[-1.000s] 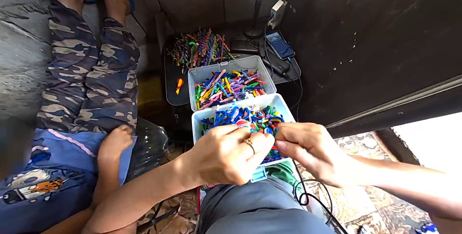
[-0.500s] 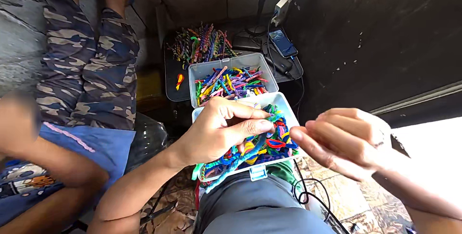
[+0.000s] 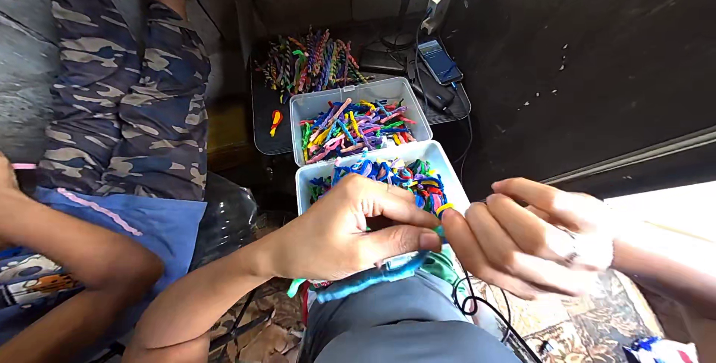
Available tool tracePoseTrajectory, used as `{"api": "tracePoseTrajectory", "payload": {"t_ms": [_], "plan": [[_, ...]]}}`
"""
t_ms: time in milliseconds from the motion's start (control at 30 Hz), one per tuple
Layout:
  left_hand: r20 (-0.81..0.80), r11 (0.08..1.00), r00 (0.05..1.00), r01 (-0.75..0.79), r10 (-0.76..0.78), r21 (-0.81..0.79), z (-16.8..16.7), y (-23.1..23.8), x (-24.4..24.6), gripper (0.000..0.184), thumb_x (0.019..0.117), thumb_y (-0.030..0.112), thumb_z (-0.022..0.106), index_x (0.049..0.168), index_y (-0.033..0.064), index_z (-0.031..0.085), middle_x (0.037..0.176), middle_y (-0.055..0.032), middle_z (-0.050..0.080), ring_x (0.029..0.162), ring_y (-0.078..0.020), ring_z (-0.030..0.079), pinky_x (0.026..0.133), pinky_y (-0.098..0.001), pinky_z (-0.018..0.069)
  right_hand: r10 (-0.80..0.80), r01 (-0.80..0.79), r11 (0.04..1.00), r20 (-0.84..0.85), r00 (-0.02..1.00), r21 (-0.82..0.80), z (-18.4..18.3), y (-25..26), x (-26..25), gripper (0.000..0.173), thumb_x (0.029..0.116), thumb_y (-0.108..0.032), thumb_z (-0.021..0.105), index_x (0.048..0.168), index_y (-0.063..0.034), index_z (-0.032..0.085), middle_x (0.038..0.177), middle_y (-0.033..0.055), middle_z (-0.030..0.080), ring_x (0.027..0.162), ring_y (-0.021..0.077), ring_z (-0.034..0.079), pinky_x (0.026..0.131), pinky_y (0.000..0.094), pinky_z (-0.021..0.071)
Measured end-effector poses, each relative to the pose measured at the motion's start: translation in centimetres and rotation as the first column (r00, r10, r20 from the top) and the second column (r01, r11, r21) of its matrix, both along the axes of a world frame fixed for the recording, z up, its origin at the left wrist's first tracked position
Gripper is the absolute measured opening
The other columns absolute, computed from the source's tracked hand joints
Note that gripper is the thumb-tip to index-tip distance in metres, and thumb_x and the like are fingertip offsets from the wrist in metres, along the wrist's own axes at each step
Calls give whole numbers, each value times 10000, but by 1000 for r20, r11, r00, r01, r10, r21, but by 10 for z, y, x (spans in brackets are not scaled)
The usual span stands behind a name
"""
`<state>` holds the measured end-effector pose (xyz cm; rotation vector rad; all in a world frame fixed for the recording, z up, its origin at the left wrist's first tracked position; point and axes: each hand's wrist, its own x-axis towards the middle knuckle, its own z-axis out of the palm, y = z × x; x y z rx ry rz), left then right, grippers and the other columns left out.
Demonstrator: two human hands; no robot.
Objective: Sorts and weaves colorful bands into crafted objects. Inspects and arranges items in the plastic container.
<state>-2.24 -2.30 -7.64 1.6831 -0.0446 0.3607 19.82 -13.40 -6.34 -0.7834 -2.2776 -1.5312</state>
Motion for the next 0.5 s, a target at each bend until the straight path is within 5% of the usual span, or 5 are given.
{"api": "tracePoseTrajectory", "payload": {"t_ms": [133,233,333,400,500], "plan": [[81,850,978,-207,191,485,-11,4,1,209,993,114,614,949,-21,767,762,28,632,703,68,558,632,-65,454,-65,-225,833,-494,867,-505,-34,-5,-14,165,1037,-48,449,933,-36,576,732,82,533,634,206,490,555,303,380],[347,312,921,-387,179,868,-24,-5,-1,188,997,34,551,936,-18,721,657,-74,523,522,-159,473,459,-256,366,-332,-468,548,-694,639,-694,-37,-8,-19,260,1014,-102,465,863,-30,663,691,29,556,644,90,522,579,192,410],[469,44,874,-477,125,878,-20,-16,-6,179,997,-25,507,1019,-58,681,689,-101,548,548,-210,492,493,-293,392,-755,-880,86,-607,249,-467,-23,-9,-18,287,1030,-136,424,804,-147,601,687,-129,547,578,-91,499,525,77,412],[501,74,845,-521,187,850,-18,-19,-7,156,1009,-1,534,1018,-52,682,707,-100,535,571,-196,473,505,-265,384,-802,-944,35,-573,169,-327,-19,-9,-17,291,1049,-159,415,827,-183,602,722,-145,579,607,-85,533,548,89,452],[359,492,869,-489,340,720,-17,-16,-6,211,1024,81,559,972,-23,735,731,-54,552,645,-52,503,576,-124,396,-376,-645,481,-804,460,-594,-24,-10,-16,232,1059,-153,501,974,-32,680,794,-10,607,736,-17,552,669,103,444]]}}
